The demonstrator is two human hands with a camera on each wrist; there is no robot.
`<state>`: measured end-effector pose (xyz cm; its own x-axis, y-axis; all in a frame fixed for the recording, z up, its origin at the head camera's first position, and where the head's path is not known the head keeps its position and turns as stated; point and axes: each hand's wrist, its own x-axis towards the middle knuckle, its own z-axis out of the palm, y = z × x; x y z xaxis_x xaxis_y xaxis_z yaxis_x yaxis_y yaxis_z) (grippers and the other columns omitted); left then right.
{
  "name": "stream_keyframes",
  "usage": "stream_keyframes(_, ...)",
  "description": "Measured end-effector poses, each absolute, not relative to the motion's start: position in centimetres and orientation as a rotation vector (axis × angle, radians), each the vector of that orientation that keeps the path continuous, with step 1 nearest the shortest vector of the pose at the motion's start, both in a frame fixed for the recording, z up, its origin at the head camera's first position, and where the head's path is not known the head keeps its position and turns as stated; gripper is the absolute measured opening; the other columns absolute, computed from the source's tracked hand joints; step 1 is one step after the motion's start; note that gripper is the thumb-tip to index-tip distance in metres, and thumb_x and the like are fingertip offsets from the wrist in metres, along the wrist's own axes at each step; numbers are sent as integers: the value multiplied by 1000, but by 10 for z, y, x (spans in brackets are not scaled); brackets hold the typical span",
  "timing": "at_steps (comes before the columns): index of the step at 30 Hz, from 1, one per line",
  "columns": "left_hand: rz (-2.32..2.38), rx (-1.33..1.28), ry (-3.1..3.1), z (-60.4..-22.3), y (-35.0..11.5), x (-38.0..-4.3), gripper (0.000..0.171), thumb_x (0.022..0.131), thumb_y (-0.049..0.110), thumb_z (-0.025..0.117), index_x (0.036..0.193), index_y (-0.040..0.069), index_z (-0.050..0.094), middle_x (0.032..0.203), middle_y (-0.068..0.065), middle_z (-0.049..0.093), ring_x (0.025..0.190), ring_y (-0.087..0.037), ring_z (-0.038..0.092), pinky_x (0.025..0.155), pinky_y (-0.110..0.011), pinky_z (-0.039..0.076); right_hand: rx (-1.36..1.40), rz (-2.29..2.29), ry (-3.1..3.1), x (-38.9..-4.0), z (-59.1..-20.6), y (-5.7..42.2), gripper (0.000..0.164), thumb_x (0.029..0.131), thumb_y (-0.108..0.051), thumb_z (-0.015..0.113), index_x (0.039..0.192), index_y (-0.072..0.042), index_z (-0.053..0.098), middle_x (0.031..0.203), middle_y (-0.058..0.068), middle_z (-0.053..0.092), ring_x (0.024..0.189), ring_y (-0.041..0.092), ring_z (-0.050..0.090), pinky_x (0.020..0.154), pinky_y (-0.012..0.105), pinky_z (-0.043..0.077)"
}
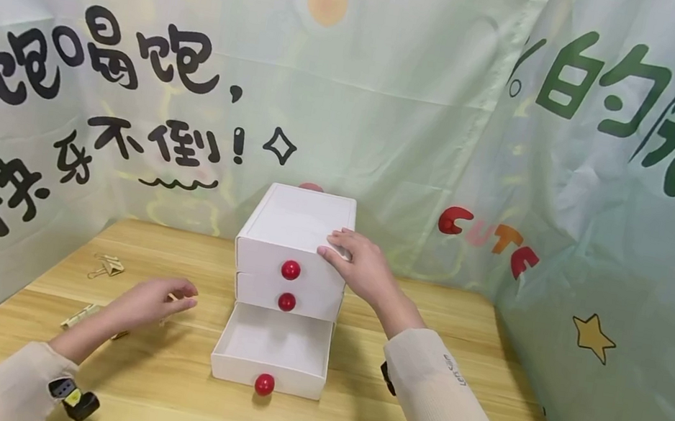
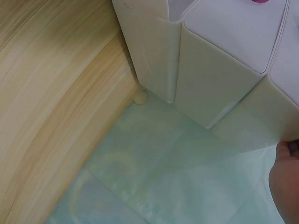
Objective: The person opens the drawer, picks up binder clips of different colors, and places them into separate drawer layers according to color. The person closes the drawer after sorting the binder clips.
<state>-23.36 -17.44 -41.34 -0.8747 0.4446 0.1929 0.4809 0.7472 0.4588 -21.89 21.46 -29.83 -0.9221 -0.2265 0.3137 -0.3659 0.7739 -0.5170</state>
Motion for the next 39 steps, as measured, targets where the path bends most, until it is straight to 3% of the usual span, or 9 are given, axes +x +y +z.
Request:
stream_keyframes(7,-615,-697,-2789,-417,-185,-237,26,93,24,68,110,4,68,113,-15,67,104,-36,62,90,-53,49,466,877,-2734,-218,-298,213,56,93,-49,62,136,-13,60,144,5,51,139,27,38,111,53,31)
stream_keyframes(15,-535,-701,-2918,-435,-200,-241,42,90,27,72,121,1,62,124,-24,58,112,-43,56,96,-57,44,462,877,-2736,-216,-299,213,57,93,-49,62,136,-13,60,145,6,51,138,29,38,111,53,31)
stream_keyframes(21,-411,-712,-2987,-442,-204,-242,43,84,24,77,117,2,63,105,-13,65,94,-31,63,87,-51,50,466,885,-2735,-217,-299,213,57,93,-50,62,137,-13,59,145,6,51,139,28,38,111,53,32)
stream_keyframes(27,-386,-717,-3012,-440,-202,-244,44,80,22,80,116,3,63,92,-3,66,83,-22,62,81,-47,52,465,883,-2731,-216,-298,213,58,92,-51,62,137,-13,59,145,6,50,139,28,37,111,54,31)
stream_keyframes(34,-425,-748,-2948,-432,-193,-241,38,83,21,78,114,4,65,93,-4,69,84,-23,65,82,-48,53,478,886,-2723,-217,-298,213,57,93,-50,62,136,-13,60,144,5,51,139,27,38,112,52,30)
stream_keyframes(39,-506,-768,-2886,-421,-180,-238,34,84,24,77,112,6,66,92,-2,69,81,-21,64,75,-44,55,473,885,-2726,-217,-298,214,57,93,-50,62,137,-13,59,144,5,51,139,27,38,112,52,31)
